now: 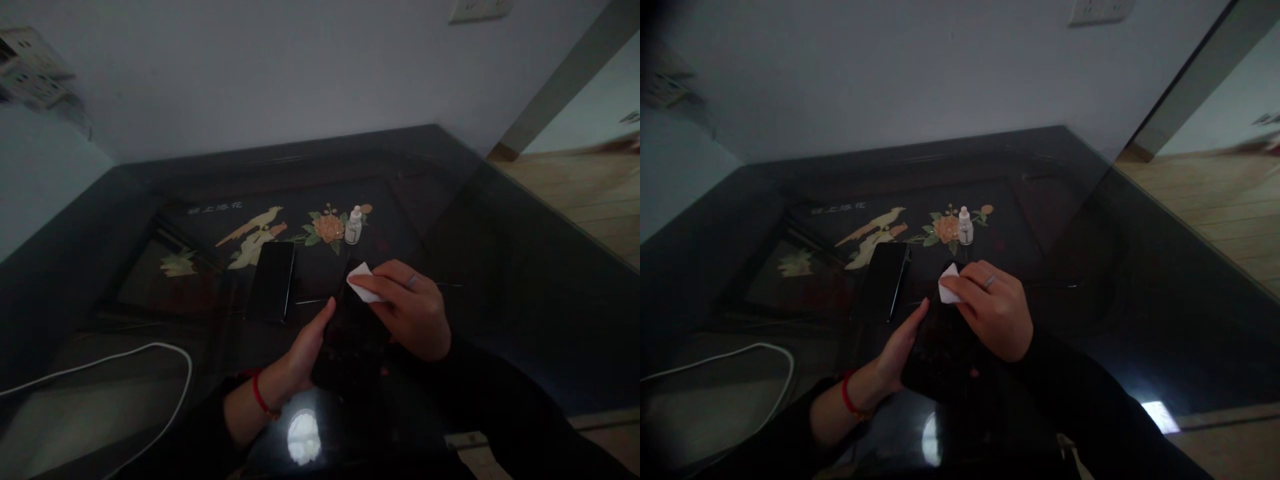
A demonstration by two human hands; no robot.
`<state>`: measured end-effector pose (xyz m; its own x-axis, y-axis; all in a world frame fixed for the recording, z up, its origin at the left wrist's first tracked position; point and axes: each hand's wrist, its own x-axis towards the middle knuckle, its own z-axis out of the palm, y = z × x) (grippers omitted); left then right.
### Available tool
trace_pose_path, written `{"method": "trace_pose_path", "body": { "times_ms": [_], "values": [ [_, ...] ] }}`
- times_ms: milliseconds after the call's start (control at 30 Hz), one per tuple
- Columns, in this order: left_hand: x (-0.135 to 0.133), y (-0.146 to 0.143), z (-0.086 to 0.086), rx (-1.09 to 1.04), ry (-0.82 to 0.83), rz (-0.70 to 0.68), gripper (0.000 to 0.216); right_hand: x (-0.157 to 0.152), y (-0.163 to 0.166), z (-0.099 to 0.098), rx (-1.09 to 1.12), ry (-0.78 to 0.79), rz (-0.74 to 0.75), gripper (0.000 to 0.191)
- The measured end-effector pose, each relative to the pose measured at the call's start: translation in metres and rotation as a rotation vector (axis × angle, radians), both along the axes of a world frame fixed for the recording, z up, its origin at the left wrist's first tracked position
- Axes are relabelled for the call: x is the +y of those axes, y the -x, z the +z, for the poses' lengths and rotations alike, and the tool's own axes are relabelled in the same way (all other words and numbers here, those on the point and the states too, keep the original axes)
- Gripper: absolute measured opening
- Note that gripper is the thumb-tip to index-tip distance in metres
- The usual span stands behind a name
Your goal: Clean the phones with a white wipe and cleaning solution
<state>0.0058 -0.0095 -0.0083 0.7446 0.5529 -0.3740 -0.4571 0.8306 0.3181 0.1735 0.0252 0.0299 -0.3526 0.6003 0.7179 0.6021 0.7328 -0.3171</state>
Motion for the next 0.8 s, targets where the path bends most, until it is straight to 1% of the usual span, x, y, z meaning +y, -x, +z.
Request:
{"method": "trace_pose_path", "body": {
  "times_ms": [67, 167, 233, 367, 500, 533, 633, 767, 800],
  "values": [
    [0.0, 0.0, 0.0, 0.005, -0.005, 0.004, 0.065, 0.001, 0.001, 0.0, -0.013, -0.009, 0.001, 0.025],
    [0.001, 0.004, 0.0, -0.012, -0.023, -0.024, 0.068, 0.002, -0.004, -0.001, 0.034, 0.034, -0.092, 0.025],
    [0.002, 0.007, 0.0, -0.027, -0.042, -0.036, 0.07, 0.003, -0.006, -0.002, 0.057, 0.044, -0.126, 0.023],
    [0.002, 0.007, 0.002, -0.016, -0.053, -0.041, 0.071, 0.003, -0.005, -0.002, 0.022, 0.006, -0.058, 0.021],
    [0.001, 0.006, 0.004, -0.014, -0.052, -0.042, 0.069, 0.004, -0.007, -0.002, 0.064, 0.012, -0.133, 0.021],
    [0.001, 0.006, 0.004, -0.014, -0.052, -0.038, 0.07, 0.004, -0.008, -0.002, 0.065, 0.017, -0.131, 0.021],
    [0.002, 0.008, 0.002, -0.026, -0.048, -0.019, 0.072, 0.003, -0.011, -0.003, 0.035, 0.009, -0.062, 0.021],
    [0.005, 0.01, -0.001, -0.05, -0.036, 0.008, 0.076, 0.001, -0.013, -0.004, 0.055, -0.009, -0.093, 0.022],
    [0.006, 0.011, -0.001, -0.055, -0.033, 0.014, 0.076, 0.001, -0.013, -0.004, 0.043, -0.01, -0.07, 0.022]
  ]
}}
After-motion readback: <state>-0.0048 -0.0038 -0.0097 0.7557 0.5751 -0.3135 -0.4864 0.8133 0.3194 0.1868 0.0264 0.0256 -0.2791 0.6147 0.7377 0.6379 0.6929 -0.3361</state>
